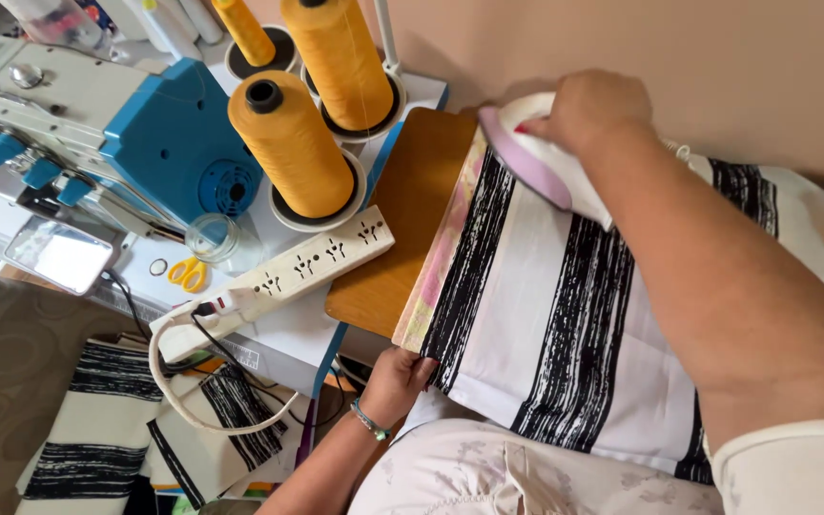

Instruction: Ironing a piece of black and white striped fabric on a workbench next to sewing machines

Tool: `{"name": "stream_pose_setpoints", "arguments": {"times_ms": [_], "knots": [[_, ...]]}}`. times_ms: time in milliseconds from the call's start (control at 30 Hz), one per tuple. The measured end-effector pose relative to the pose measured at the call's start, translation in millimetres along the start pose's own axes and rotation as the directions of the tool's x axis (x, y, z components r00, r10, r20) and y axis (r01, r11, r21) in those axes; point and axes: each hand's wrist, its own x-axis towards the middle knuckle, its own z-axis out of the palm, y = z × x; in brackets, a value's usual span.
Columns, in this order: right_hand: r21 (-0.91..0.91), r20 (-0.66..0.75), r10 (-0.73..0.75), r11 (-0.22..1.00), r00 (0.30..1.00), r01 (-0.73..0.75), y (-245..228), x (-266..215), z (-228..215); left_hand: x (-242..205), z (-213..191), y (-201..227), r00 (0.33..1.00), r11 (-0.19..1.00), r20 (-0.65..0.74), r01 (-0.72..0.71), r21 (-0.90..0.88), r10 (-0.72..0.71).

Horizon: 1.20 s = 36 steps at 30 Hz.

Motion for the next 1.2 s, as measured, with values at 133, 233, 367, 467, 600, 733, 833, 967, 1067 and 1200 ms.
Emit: {"name": "stream_pose_setpoints", "arguments": {"times_ms": [133, 233, 367, 467, 600, 733, 833, 967, 1067, 1200], "knots": [[0.041, -0.018, 0.038, 0.998, 0.999, -0.037, 6.4, 29.2, 4.9, 0.8, -3.3, 4.2, 1.0, 1.0, 0.021, -0.013, -0.015, 0.014], [0.067, 0.078, 0.089, 0.993, 0.993, -0.094, 5.8, 32.7, -0.2, -2.0, 3.5, -3.3, 0.999, 0.996, -0.012, -0.044, -0.079, 0.043], [0.084, 0.143, 0.079, 0.992, 0.987, -0.091, 1.1, 17.0, -13.3, -5.1, 5.5, -6.6, 1.0, 0.998, -0.017, -0.015, -0.068, 0.014], [0.114, 0.198, 0.035, 0.992, 0.98, -0.058, -1.6, 0.4, -18.0, -9.4, 9.0, -11.8, 0.995, 0.997, -0.075, -0.068, -0.036, 0.066], [0.121, 0.239, 0.006, 0.992, 0.971, -0.036, -9.6, -19.1, -20.6, -14.4, 3.7, 1.0, 0.997, 0.995, -0.059, -0.048, -0.082, 0.043], [0.135, 0.264, -0.061, 0.99, 0.963, 0.026, -20.4, -46.9, -30.4, -22.5, -1.6, 12.7, 0.995, 0.986, -0.066, -0.079, -0.147, 0.07], [0.168, 0.277, -0.078, 0.985, 0.958, 0.032, -24.0, -54.5, -27.6, -25.3, -6.3, 17.6, 0.994, 0.988, -0.059, -0.103, -0.111, 0.097], [0.099, 0.279, -0.089, 0.993, 0.956, 0.064, -30.9, -68.7, -28.8, -27.7, -7.2, 20.8, 0.997, 0.987, -0.051, -0.066, -0.149, 0.059], [0.071, 0.26, -0.091, 0.995, 0.961, 0.075, -34.1, -73.3, -27.2, -28.0, -6.8, 16.5, 0.994, 0.991, -0.067, -0.091, -0.097, 0.084], [0.091, 0.243, -0.063, 0.995, 0.968, 0.042, -33.7, -73.5, -21.2, -28.9, -4.3, 12.5, 0.993, 0.991, -0.071, -0.098, -0.09, 0.092]]}}
